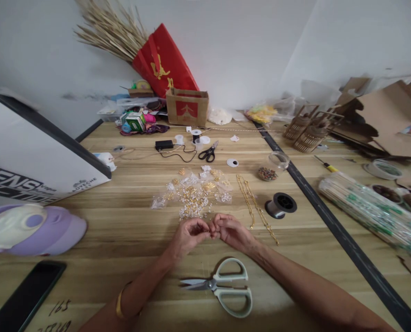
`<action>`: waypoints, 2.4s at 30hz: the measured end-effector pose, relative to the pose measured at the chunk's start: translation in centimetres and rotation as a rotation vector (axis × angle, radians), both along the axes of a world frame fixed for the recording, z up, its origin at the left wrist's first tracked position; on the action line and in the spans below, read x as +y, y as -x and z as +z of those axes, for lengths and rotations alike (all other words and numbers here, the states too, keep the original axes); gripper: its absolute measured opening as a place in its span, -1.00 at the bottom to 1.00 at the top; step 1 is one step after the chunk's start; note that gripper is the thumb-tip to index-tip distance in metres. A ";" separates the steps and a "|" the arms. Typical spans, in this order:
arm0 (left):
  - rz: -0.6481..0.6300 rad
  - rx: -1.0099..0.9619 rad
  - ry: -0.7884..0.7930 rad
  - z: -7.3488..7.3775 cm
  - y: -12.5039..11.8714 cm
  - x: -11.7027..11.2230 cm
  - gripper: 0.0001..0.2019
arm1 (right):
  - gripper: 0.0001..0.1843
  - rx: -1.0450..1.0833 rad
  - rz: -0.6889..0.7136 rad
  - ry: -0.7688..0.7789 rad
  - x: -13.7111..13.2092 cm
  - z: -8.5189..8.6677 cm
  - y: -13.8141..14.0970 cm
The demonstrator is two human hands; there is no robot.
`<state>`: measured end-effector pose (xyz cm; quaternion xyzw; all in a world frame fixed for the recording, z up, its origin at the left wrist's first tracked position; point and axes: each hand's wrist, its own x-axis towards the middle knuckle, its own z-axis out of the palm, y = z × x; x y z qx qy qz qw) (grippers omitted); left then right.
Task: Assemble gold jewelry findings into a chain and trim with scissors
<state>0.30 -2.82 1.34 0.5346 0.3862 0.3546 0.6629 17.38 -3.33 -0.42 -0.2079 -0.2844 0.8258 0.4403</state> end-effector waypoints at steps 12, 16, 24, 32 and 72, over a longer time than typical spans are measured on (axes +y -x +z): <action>0.044 0.368 -0.587 -0.3 0.3 -0.4 -0.96 | -0.87 -0.026 -0.013 0.021 0.1 -0.1 0.0; 0.011 0.400 -0.719 -0.3 0.5 -0.6 -0.91 | -0.87 -0.026 -0.024 0.030 0.1 0.0 0.0; -0.062 0.500 -0.837 -0.7 1.0 -0.7 -0.87 | -0.86 -0.046 -0.021 0.002 0.0 -0.1 0.0; -0.085 0.515 -0.863 -0.3 1.0 -0.7 -0.84 | -0.86 -0.051 -0.011 -0.012 0.1 -0.1 0.0; 0.021 0.515 -0.557 -0.8 0.6 -0.2 -0.91 | -0.83 -0.117 0.056 -0.013 -0.2 0.4 0.2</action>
